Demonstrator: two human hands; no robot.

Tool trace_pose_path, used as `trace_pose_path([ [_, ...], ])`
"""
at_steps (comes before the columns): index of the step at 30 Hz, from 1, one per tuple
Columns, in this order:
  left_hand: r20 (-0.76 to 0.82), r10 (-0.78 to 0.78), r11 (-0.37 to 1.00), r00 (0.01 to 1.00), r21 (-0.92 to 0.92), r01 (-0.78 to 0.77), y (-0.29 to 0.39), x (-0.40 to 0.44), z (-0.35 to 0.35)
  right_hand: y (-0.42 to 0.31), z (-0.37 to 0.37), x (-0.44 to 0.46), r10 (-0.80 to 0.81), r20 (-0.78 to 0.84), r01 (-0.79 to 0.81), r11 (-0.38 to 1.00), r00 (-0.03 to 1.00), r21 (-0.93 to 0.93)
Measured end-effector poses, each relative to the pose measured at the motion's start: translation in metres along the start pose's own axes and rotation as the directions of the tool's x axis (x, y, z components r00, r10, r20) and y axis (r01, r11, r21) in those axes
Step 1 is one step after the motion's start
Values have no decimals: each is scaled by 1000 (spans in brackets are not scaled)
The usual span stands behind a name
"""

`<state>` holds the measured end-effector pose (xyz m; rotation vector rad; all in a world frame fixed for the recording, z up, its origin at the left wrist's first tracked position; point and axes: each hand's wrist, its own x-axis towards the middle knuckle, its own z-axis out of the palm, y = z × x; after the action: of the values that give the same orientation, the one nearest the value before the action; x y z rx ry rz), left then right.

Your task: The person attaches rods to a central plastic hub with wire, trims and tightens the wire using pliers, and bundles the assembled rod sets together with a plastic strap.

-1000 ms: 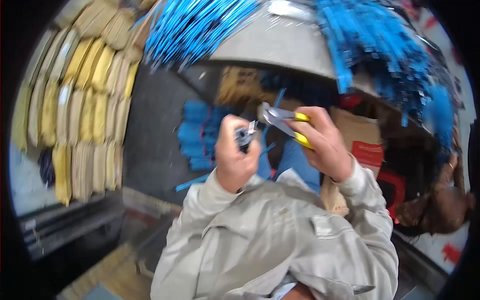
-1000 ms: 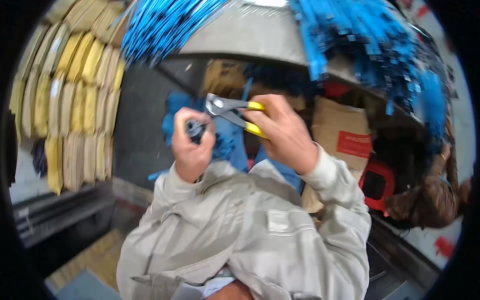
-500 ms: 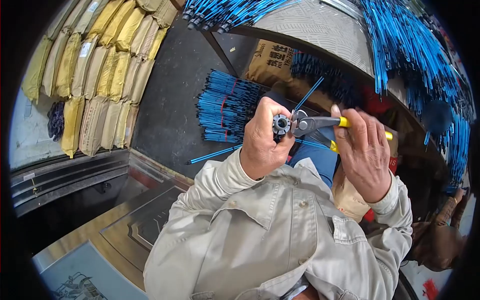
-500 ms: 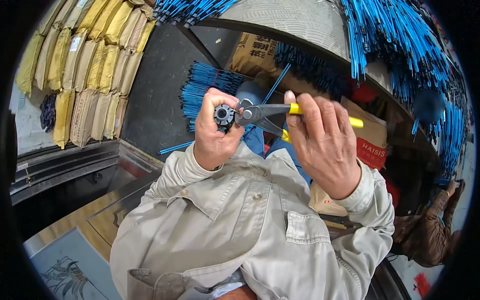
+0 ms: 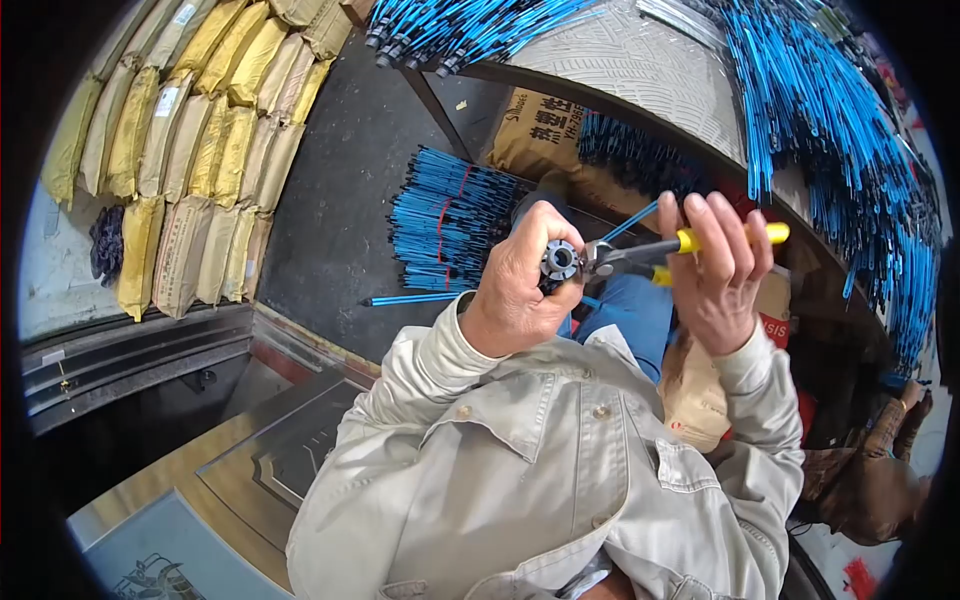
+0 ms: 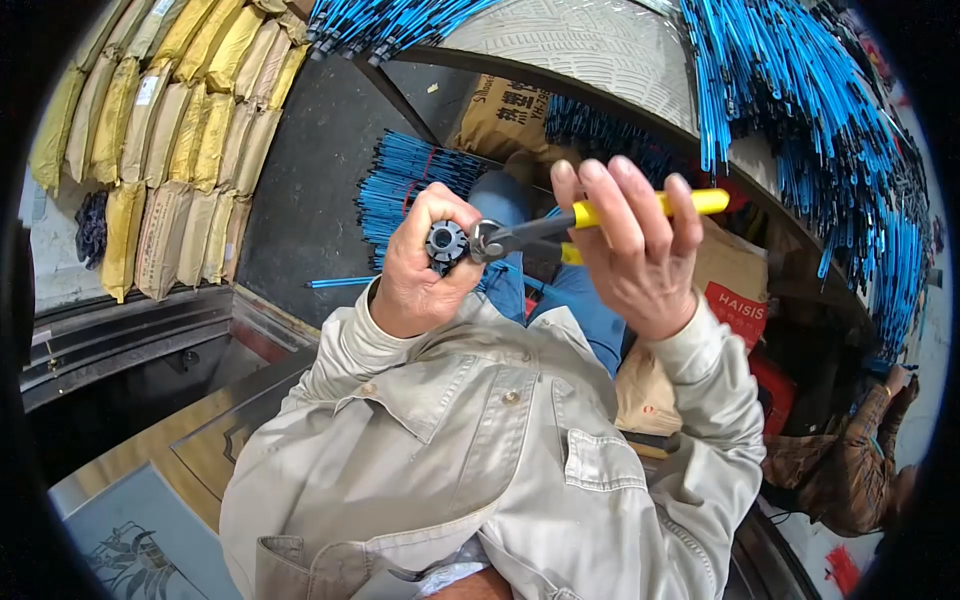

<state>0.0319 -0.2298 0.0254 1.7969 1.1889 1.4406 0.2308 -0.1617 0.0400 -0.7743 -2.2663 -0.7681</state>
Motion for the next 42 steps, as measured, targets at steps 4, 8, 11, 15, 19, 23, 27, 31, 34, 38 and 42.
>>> trace_pose_path([
  [4, -27, -40, 999, 999, -37, 39, 1, 0, 0, 13, 17, 16, -157, -175, 135, 982, 972, -132],
  [8, -68, -49, 999, 996, 4, 50, 2, 2, -4, 7, 36, 4, -101, -246, 78, 991, 964, -105],
  [11, -98, -41, 999, 994, 5, 42, 2, 4, -4, -4, 39, -6, -34, -233, 11, 995, 972, -98],
  [15, -101, -38, 999, 994, -14, 37, 1, 5, -6, -7, 37, -9, 9, -191, -33, 991, 981, -126],
  [19, -77, -40, 999, 996, 5, 40, 4, 4, -4, -5, 29, -2, 28, -135, -31, 999, 990, -23],
  [23, 5, -110, 989, 994, -100, 110, 10, 0, -2, 4, 5, 12, 228, 170, -279, 870, 959, 407],
  [27, 90, -103, 982, 991, -150, 116, 10, -7, -1, -2, 0, 17, 230, 484, -513, 86, 844, 854],
  [31, 116, -62, 993, 991, -96, 73, 19, -7, -2, -17, -1, 25, 142, 433, -420, -112, 890, 900],
  [34, 114, -47, 996, 992, -66, 55, 20, -9, -3, -21, -1, 24, 136, 410, -388, -162, 902, 907],
  [38, 81, -15, 995, 997, -92, 22, 14, -11, 0, -26, -1, 18, 168, 378, -357, -140, 910, 923],
  [42, 38, 14, 995, 999, -102, -10, 11, -9, 6, -28, -3, 12, 231, 332, -328, -57, 915, 943],
])
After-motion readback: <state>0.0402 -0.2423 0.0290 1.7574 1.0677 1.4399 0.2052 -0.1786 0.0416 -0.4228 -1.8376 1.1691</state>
